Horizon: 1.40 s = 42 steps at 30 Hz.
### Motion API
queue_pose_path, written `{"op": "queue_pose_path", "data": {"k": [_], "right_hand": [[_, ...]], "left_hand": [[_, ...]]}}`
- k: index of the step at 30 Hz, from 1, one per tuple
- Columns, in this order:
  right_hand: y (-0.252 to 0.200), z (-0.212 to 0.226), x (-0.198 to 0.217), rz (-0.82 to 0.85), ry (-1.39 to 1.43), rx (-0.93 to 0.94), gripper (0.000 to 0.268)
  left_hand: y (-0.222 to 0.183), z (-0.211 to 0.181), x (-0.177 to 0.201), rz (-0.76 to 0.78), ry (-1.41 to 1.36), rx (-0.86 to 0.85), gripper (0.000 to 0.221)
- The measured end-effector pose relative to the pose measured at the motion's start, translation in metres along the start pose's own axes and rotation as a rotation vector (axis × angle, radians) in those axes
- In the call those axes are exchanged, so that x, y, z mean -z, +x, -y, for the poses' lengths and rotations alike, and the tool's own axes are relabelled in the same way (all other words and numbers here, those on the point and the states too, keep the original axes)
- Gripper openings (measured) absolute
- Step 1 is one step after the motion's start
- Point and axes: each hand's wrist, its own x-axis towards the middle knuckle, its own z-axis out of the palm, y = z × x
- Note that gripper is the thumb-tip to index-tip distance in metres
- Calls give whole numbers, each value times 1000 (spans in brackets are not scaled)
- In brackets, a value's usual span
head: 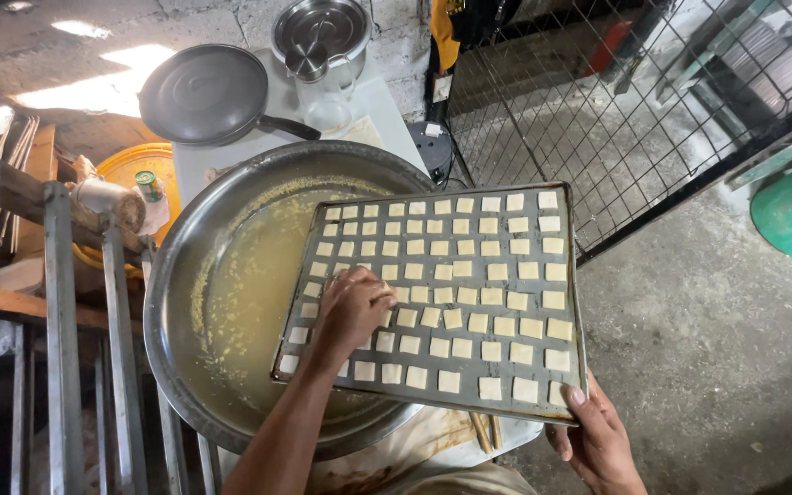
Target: The person picks up small dough squares from a large pile and arranges them onto a metal baking tray, then carries the tray to a large bowl of liquid and places individual squares into it.
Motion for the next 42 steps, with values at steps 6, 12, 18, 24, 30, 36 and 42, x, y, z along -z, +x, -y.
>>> {"op": "queue_pose_path", "data": {"k": [6, 12, 18, 24, 30, 36, 42], "right_hand": [[-6, -11, 12, -63, 29, 0, 39], [-8, -8, 25, -86, -13, 39, 45], [-11, -4, 34, -123, -45, 69, 38], [-4, 4, 18, -102, -57, 61, 47], [18, -5, 0, 24, 44, 54, 45], [41, -17, -26, 29, 58, -25, 57], [55, -22, -50, 114, 114, 69, 44]], "left_hand": [[-8, 62, 44, -245, 24, 266, 18], [-50, 152, 63, 234, 252, 1140, 53], [-72, 177, 22, 66, -73, 1529, 47], [-36, 43, 82, -201, -1051, 1064, 29], [2, -64, 62, 299, -482, 805, 48], [24, -170, 44, 527, -398, 522, 50], [30, -199, 79, 468, -444, 332, 55]]}}
